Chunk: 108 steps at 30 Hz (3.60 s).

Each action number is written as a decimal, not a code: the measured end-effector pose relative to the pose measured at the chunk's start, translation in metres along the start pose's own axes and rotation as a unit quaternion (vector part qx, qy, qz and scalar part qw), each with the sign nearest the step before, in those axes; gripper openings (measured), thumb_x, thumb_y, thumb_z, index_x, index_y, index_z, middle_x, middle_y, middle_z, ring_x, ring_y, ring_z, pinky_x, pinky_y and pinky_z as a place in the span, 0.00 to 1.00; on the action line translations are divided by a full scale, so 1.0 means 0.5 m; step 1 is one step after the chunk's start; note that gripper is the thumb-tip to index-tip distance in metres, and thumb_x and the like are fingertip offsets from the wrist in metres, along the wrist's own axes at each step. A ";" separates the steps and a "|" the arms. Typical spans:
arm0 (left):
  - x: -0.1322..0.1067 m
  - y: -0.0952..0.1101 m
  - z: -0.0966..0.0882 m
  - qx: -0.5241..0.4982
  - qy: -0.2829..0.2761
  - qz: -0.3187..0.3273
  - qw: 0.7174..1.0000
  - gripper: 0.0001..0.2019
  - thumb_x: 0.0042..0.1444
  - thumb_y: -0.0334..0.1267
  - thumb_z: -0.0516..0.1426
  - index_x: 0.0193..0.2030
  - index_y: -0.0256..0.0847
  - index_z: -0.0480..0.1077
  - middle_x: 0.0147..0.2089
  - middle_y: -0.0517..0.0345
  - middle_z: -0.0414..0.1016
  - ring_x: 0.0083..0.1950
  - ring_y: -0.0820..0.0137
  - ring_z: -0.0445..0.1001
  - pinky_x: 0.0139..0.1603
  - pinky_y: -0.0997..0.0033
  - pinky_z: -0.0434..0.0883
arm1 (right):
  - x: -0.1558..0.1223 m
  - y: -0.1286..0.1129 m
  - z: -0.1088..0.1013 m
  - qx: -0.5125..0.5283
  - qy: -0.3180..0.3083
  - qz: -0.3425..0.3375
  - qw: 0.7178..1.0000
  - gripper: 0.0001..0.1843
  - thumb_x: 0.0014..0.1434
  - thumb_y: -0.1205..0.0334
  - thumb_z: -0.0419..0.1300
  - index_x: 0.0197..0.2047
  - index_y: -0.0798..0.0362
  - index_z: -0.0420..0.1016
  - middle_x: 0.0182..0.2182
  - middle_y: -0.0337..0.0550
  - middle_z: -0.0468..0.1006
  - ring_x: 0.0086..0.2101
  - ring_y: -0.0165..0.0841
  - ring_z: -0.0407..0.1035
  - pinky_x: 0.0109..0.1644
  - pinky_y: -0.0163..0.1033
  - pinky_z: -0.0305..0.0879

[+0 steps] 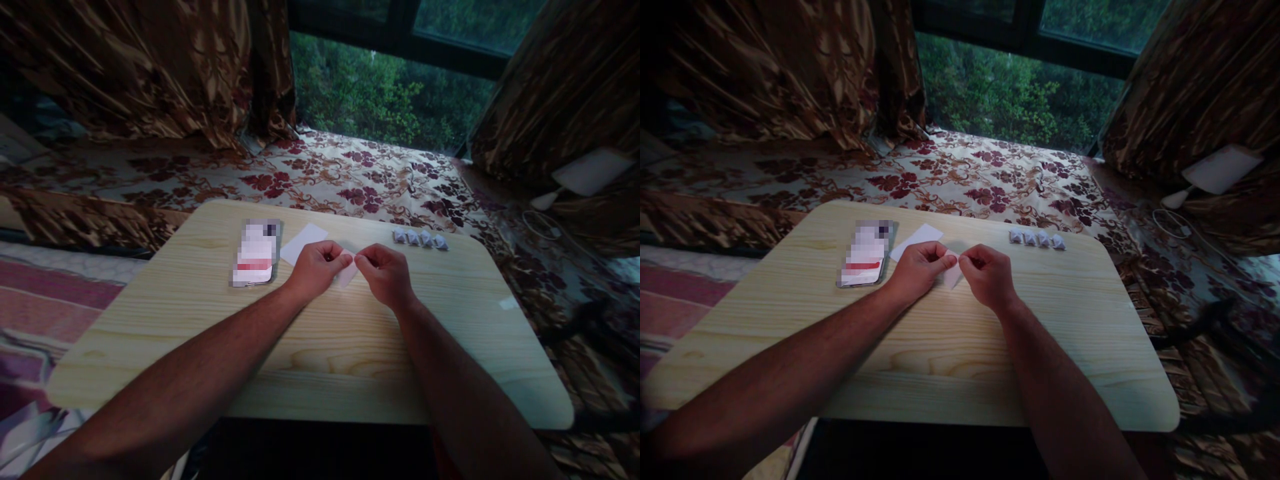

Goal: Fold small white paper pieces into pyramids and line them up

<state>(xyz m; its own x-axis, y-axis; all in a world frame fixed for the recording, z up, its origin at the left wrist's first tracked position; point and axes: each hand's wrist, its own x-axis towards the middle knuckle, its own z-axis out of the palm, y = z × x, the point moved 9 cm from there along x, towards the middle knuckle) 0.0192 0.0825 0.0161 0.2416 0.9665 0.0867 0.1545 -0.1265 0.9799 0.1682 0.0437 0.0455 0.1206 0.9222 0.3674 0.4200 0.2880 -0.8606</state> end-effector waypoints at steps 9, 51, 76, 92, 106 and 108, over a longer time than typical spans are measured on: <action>-0.002 0.009 0.014 0.055 -0.039 0.042 0.997 0.14 0.53 0.46 0.61 0.27 0.36 0.71 0.24 0.61 0.69 0.27 0.75 0.63 0.27 0.74 0.57 | 0.003 0.004 -0.005 0.001 0.011 0.014 1.000 0.08 0.54 0.62 0.61 0.25 0.55 0.75 0.18 0.35 0.70 0.20 0.26 0.59 0.24 0.33 0.54; -0.001 -0.006 0.007 -0.022 -0.025 -0.039 0.999 0.14 0.46 0.46 0.66 0.24 0.36 0.71 0.22 0.63 0.67 0.24 0.77 0.60 0.24 0.74 0.56 | 0.006 0.032 0.007 0.043 -0.015 0.035 0.998 0.07 0.52 0.61 0.62 0.25 0.54 0.74 0.19 0.34 0.69 0.21 0.26 0.59 0.25 0.33 0.54; -0.008 0.010 0.007 0.019 -0.006 0.029 0.999 0.16 0.50 0.51 0.64 0.28 0.37 0.75 0.24 0.61 0.71 0.25 0.76 0.62 0.25 0.74 0.56 | 0.004 0.028 0.006 0.055 -0.019 0.030 0.998 0.11 0.56 0.56 0.63 0.28 0.54 0.76 0.22 0.38 0.74 0.23 0.28 0.64 0.28 0.34 0.61; -0.007 0.006 0.007 0.022 -0.001 0.013 1.000 0.17 0.50 0.51 0.64 0.28 0.36 0.75 0.24 0.60 0.71 0.25 0.76 0.63 0.25 0.74 0.57 | 0.007 0.023 0.007 0.008 -0.027 0.017 0.999 0.10 0.58 0.57 0.61 0.30 0.54 0.75 0.22 0.36 0.72 0.23 0.27 0.63 0.26 0.33 0.58; -0.007 0.011 0.006 0.041 0.007 0.027 0.999 0.17 0.51 0.51 0.63 0.28 0.36 0.75 0.24 0.60 0.71 0.24 0.76 0.62 0.24 0.75 0.57 | 0.008 0.026 0.010 0.022 -0.029 0.007 0.999 0.09 0.57 0.58 0.61 0.29 0.54 0.75 0.22 0.37 0.73 0.23 0.28 0.63 0.26 0.34 0.59; -0.008 0.014 0.006 0.049 0.008 0.035 0.998 0.16 0.52 0.50 0.62 0.28 0.36 0.75 0.24 0.60 0.71 0.25 0.76 0.62 0.24 0.75 0.57 | 0.008 0.027 0.009 0.034 -0.022 0.015 0.999 0.08 0.56 0.59 0.62 0.29 0.54 0.75 0.22 0.37 0.74 0.23 0.28 0.64 0.26 0.34 0.60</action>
<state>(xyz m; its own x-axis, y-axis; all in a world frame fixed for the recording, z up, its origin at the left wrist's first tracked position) 0.0221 0.0772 0.0219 0.2397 0.9579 0.1583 0.2302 -0.2145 0.9492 0.1705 0.0524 0.0338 0.0927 0.9405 0.3269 0.3550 0.2755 -0.8933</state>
